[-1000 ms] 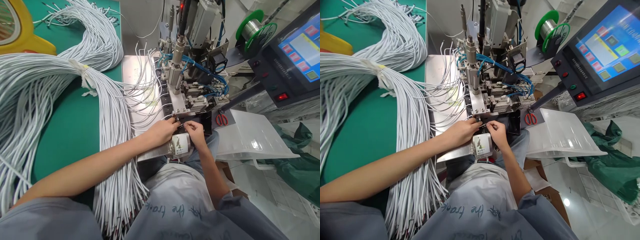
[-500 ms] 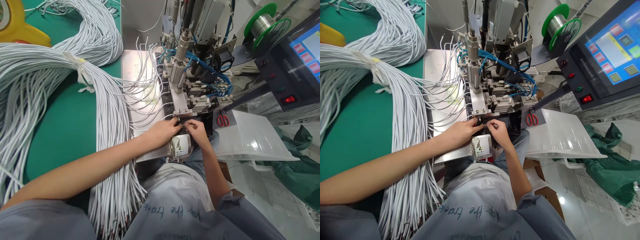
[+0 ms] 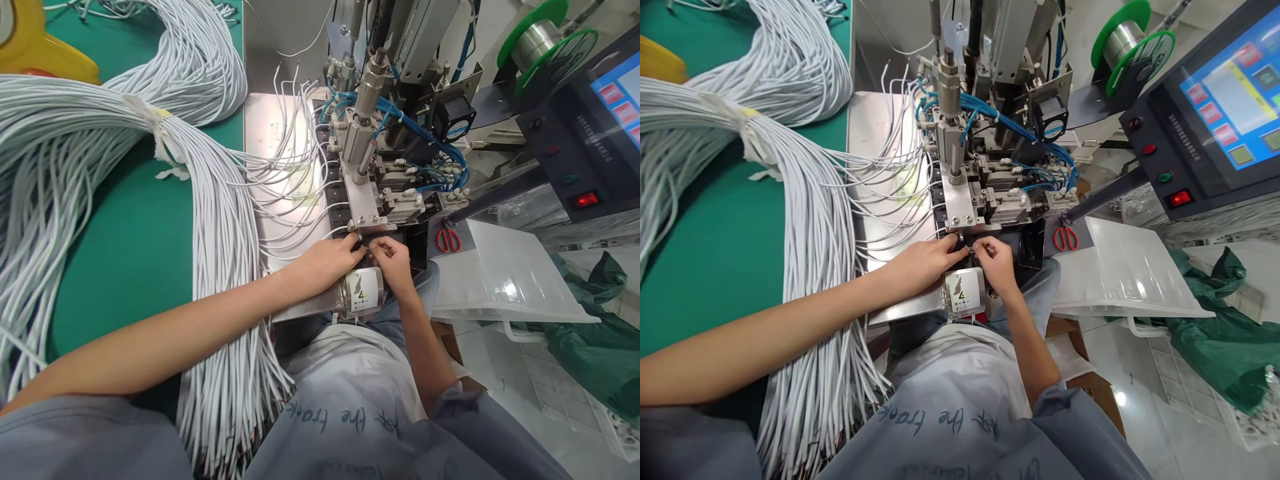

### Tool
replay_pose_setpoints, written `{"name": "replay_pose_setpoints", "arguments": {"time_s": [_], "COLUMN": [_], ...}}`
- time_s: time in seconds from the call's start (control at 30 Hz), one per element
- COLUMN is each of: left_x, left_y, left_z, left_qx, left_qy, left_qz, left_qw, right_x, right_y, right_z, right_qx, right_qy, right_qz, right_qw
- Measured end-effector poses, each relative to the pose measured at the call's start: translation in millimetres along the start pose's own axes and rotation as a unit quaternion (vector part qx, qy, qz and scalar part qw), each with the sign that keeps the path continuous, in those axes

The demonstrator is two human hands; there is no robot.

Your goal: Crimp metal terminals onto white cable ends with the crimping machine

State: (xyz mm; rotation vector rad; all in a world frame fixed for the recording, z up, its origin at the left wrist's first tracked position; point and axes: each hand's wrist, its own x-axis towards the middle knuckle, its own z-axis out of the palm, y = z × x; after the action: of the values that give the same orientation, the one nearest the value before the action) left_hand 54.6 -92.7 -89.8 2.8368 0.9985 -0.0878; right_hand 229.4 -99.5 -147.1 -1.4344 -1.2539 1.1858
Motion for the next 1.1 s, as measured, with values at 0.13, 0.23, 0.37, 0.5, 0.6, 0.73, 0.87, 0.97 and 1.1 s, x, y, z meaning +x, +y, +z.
{"name": "replay_pose_setpoints", "arguments": {"time_s": [0.13, 0.23, 0.37, 0.5, 0.6, 0.73, 0.87, 0.97, 1.1], "left_x": [-0.7, -1.5, -4.4, -9.0, -10.5, -9.3, -8.8, -8.9, -7.9], "left_y": [0.2, 1.2, 3.8, 6.9, 8.2, 6.4, 2.4, 0.7, -0.6], "left_z": [1.0, -2.7, -14.6, -21.5, -19.0, -11.6, -8.5, -9.8, -9.8], "left_qx": [-0.001, 0.014, 0.034, 0.039, 0.042, 0.051, 0.056, 0.048, 0.038], "left_qy": [0.014, 0.03, 0.004, -0.004, 0.006, 0.01, 0.011, 0.003, 0.011], "left_qz": [-0.002, -0.009, -0.024, -0.062, -0.069, -0.133, -0.164, -0.166, -0.164], "left_qw": [1.0, 0.999, 0.999, 0.997, 0.997, 0.99, 0.985, 0.985, 0.986], "right_x": [0.2, -0.1, 2.5, 6.9, -2.5, -48.8, -104.7, -126.0, -130.1], "right_y": [0.0, 0.2, 6.3, 12.2, 5.9, -14.8, -25.0, -19.6, -9.5], "right_z": [0.6, 0.2, 0.0, -3.4, -6.7, 5.9, 47.0, 82.9, 112.3], "right_qx": [0.015, 0.007, -0.016, -0.061, -0.117, -0.139, -0.164, -0.151, -0.132], "right_qy": [-0.026, -0.069, -0.088, -0.056, 0.06, 0.171, 0.0, -0.181, -0.237], "right_qz": [0.028, 0.024, -0.015, -0.045, -0.076, -0.14, -0.188, -0.13, -0.043], "right_qw": [0.999, 0.997, 0.996, 0.996, 0.988, 0.965, 0.968, 0.963, 0.961]}}
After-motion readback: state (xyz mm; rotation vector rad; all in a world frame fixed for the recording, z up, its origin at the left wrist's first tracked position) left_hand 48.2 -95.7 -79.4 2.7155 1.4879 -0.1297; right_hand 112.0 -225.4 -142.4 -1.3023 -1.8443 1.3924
